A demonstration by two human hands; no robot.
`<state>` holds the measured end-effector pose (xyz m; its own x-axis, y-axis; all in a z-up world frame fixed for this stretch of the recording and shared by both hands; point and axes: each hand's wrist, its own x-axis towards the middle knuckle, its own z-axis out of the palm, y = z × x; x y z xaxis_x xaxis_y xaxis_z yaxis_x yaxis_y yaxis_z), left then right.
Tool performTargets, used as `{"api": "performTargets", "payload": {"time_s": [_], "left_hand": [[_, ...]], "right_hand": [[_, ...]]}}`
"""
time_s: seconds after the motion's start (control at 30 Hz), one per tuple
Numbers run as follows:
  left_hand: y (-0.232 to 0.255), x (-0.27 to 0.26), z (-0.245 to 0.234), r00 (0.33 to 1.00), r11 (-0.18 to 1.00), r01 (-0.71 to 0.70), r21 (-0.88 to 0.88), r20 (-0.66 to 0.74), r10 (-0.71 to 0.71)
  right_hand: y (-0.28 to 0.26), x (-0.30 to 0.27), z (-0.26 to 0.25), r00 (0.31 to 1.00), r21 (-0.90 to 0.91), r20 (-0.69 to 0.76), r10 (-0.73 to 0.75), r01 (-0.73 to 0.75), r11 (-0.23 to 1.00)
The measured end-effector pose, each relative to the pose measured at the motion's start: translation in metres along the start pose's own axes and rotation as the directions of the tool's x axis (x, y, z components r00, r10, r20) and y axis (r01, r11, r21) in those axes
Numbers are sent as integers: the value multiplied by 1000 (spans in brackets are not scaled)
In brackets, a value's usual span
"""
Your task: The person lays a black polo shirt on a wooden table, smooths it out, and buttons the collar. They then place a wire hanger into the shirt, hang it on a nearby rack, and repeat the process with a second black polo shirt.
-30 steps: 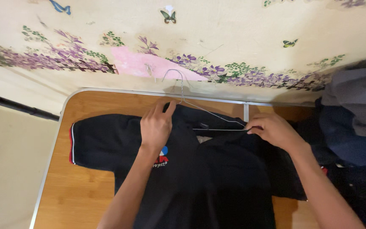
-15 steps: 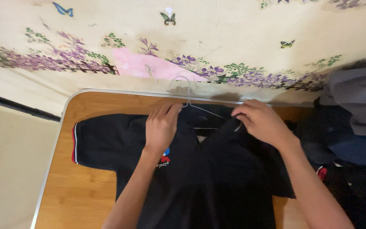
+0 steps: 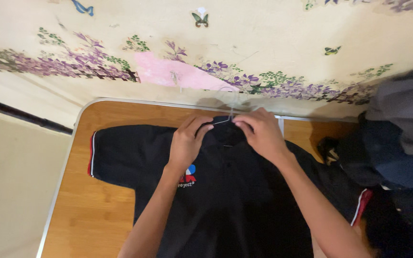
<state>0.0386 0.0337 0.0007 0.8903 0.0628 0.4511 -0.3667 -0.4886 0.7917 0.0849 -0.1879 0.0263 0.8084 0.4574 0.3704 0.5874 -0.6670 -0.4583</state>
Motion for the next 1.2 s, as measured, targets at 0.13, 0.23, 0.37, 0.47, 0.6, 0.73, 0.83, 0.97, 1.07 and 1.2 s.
{"api": "performTargets", "payload": {"time_s": [0.13, 0.23, 0.37, 0.47, 0.6, 0.73, 0.83, 0.97, 1.07, 1.2], "left_hand": [[-3, 0, -1, 1000, 1000, 12, 12, -2, -12], [-1, 3, 7, 1000, 1000, -19, 7, 5, 19], [9, 6, 7, 985, 979, -162, 125, -32, 167], [23, -12, 4, 960, 892, -225, 392, -69, 272], [26, -47, 13, 975, 858, -203, 471, 16, 221], [12, -64, 36, 992, 873, -123, 472, 62, 106], [2, -68, 49, 996, 868, -86, 490, 18, 89], [-3, -68, 60, 999, 859, -43, 510, 5, 47], [-3, -66, 70, 1000, 838, 9, 546, 2, -13], [-3, -63, 78, 996, 825, 71, 560, 5, -89]], "right_hand": [[10, -6, -2, 997, -81, -27, 74, -76, 994], [11, -11, 1, 997, -109, -59, 59, -65, 992], [5, -12, 2, 993, -102, -94, 64, -74, 992], [-3, -22, -2, 962, -172, -264, -64, 18, 985], [-20, -51, 1, 990, -93, -139, 3, -16, 996], [-29, -64, 27, 997, -190, 73, 4, 10, 982], [-26, -64, 39, 997, -219, 79, 8, 10, 976], [-33, -67, 46, 990, -32, -53, 132, -134, 991], [-42, -72, 54, 952, 132, -156, 265, -246, 960], [-44, -75, 73, 802, 370, -216, 557, -460, 807]]}}
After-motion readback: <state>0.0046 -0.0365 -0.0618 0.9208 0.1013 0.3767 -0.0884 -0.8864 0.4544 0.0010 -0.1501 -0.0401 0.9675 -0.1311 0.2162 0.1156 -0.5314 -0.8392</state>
